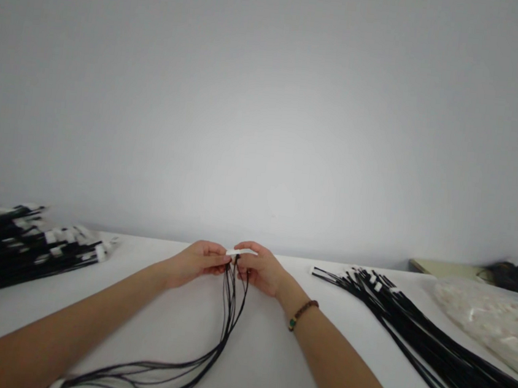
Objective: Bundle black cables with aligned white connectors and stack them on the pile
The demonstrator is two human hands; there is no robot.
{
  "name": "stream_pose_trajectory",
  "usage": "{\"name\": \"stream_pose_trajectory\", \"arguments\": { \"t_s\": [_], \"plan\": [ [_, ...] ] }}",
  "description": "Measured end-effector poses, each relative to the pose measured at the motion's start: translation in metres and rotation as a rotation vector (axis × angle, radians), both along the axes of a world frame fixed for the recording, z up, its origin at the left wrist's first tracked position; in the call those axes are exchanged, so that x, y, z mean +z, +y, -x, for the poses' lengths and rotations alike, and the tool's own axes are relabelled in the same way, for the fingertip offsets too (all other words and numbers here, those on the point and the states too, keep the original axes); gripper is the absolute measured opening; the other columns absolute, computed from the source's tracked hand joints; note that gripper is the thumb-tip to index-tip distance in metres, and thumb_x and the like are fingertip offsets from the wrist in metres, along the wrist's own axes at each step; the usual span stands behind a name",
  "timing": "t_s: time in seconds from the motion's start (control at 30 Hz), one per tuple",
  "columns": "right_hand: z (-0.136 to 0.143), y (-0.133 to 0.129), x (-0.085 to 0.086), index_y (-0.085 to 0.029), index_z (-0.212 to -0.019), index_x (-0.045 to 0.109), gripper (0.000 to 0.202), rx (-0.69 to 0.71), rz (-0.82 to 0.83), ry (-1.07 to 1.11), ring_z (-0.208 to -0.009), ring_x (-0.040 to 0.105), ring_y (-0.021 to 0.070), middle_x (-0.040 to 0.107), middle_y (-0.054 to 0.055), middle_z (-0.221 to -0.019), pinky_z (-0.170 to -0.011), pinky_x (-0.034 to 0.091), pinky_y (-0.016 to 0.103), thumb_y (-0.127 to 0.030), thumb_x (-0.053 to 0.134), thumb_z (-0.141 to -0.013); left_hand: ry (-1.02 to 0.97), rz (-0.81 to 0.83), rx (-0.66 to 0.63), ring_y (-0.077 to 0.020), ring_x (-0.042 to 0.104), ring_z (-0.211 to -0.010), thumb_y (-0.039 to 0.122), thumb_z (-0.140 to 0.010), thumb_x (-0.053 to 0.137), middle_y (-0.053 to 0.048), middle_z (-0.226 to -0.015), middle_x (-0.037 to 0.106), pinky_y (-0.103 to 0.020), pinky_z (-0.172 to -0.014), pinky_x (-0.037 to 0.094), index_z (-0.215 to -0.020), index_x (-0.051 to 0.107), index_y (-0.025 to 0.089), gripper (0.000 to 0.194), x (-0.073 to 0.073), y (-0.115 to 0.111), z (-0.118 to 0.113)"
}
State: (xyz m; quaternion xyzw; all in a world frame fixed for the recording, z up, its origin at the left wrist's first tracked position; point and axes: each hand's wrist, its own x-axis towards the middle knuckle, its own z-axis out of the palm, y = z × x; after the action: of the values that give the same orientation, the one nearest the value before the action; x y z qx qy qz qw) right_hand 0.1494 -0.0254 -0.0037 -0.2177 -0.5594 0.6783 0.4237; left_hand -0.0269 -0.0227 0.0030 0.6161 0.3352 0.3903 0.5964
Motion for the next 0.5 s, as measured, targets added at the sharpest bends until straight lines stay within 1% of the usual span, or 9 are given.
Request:
{"name": "stream_pose_trajectory", "arguments": {
  "t_s": [0.13, 0.3, 0.37, 0.5],
  "plan": [
    [0.0021, 0.0005, -0.0014, -0.017, -0.087, 0.055, 0.031, -0.038, -0.051, 0.011, -0.046, 0.039, 0.0066, 0.049, -0.005, -0.053, -0.046, 0.029, 0.021, -0.014, 0.063, -0.057, 0.005, -0.015, -0.008, -0.0095, 0.05, -0.058, 0.034, -0.06, 0.065, -0.004, -0.064, 0.056, -0.025, -0.062, 0.039, -0.07, 0.059, 0.009, 0.028, -0.0013, 0.0006, 0.0005],
    [0.0032, 0.0049, -0.0044, -0.016, -0.083, 0.057, 0.027, -0.095, -0.026, 0.002, -0.046, 0.042, 0.0068, 0.052, -0.003, -0.055, -0.046, 0.03, 0.021, -0.018, 0.065, -0.057, -0.013, -0.002, 0.002, -0.0085, 0.049, -0.056, 0.033, -0.06, 0.065, -0.004, -0.062, 0.055, -0.024, -0.06, 0.038, -0.067, 0.06, 0.009, 0.026, -0.0005, 0.0007, 0.0009],
    [0.0033, 0.0066, -0.0055, -0.016, -0.082, 0.057, 0.027, -0.12, -0.009, 0.011, -0.05, 0.045, 0.0076, 0.055, -0.002, -0.059, -0.048, 0.032, 0.021, -0.02, 0.066, -0.057, -0.063, 0.02, -0.004, -0.0085, 0.049, -0.059, 0.031, -0.061, 0.065, -0.004, -0.065, 0.056, -0.023, -0.061, 0.038, -0.069, 0.061, 0.009, 0.024, 0.0002, 0.0008, 0.0018],
    [0.0045, 0.0065, -0.0039, -0.017, -0.084, 0.059, 0.032, -0.147, 0.042, 0.052, -0.062, 0.051, 0.0096, 0.059, 0.0, -0.07, -0.057, 0.037, 0.022, -0.017, 0.07, -0.053, -0.162, 0.086, -0.068, -0.0105, 0.052, -0.07, 0.028, -0.065, 0.063, -0.008, -0.078, 0.059, -0.025, -0.069, 0.038, -0.077, 0.063, 0.01, 0.022, 0.0007, 0.0011, 0.0037]
  ]
}}
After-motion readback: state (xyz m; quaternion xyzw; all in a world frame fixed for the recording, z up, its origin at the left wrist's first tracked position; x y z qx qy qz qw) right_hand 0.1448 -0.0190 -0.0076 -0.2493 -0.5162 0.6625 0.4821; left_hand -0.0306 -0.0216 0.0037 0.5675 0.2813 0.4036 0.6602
